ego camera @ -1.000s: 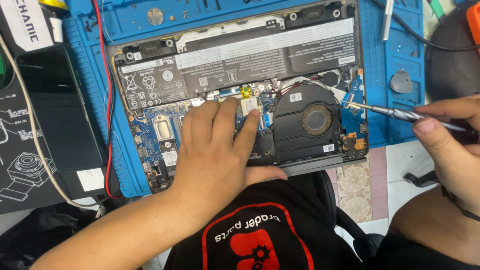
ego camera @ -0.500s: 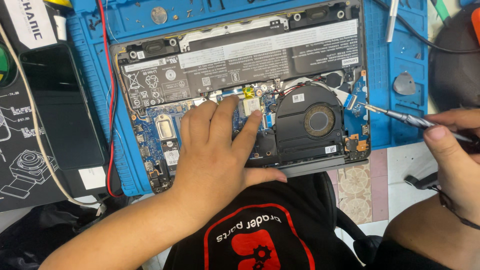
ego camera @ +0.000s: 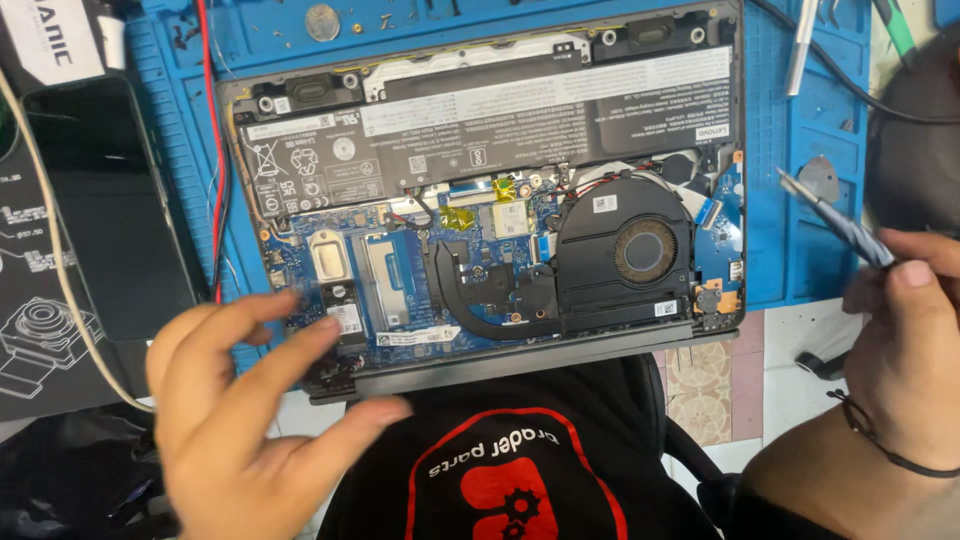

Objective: The person works on the exposed motherboard of a disassembled laptop on a repair mat, using a screwdriver and fingers to manipulate internal components and connectors. They then open the laptop, power it on and watch it boot to the desktop, before flipping it over and screwing the bottom cover back on.

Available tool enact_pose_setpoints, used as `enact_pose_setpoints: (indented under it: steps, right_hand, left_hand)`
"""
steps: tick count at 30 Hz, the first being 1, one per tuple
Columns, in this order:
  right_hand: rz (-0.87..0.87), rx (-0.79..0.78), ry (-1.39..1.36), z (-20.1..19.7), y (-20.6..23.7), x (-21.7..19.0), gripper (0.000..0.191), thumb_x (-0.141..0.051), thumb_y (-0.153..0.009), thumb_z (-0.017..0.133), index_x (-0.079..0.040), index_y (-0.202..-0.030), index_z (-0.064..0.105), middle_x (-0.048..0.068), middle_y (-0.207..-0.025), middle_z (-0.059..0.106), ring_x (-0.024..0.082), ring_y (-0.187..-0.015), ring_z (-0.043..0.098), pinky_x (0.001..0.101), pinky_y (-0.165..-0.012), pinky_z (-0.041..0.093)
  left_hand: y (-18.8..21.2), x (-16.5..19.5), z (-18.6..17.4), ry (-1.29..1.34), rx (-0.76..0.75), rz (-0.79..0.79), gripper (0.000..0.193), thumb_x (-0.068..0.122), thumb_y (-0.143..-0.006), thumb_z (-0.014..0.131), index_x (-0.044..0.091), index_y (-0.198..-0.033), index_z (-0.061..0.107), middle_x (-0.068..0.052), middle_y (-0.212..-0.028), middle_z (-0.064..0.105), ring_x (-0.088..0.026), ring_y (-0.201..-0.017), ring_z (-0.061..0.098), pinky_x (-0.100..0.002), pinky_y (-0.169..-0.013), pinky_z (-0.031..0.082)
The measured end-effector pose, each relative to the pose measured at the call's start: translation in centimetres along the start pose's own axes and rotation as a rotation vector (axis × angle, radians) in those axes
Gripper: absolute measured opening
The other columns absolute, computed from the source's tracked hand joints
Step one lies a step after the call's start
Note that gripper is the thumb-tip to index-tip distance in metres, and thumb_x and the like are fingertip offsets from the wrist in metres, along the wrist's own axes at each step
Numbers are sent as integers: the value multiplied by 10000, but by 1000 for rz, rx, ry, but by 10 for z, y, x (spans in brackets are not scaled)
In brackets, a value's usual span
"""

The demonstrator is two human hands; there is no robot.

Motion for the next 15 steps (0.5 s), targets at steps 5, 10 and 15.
enact_pose_setpoints:
  steps: [5,10,15]
  right_hand:
    - [2,128,-13,23,2,-30,298,15,-1013,644,24,-1311,625,68,-1100,674,127,-925,676,231,-835,547]
    - [-112,242,155,50,5,-39,229,-1,-1059,708,50,-1278,660,72,-1146,684,148,-1020,681,247,-954,556]
    - [-238,359,433,47,12,-28,181,-19,-1076,712,31,-1249,693,76,-1172,687,155,-1068,648,254,-971,519]
  left_hand:
    - [46,-61,5,312,61,-33,444,276,-902,842,-5,-1189,653,-167,-1220,633,-225,-1178,571,-333,-1049,474]
    - [86,-121,10,547,42,-74,336,162,-1053,740,-1,-1311,600,-187,-1258,591,-205,-1129,610,-335,-1070,511]
    - [95,-154,10,603,-83,-72,395,155,-950,702,9,-1297,581,-219,-1272,603,-253,-1149,652,-395,-1062,552]
Point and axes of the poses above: each hand's wrist, its own y-axis away from the middle knuckle, its own z-axis out of the palm, x = y × z, the point moved 1 cm from there along -y, towards the middle knuckle
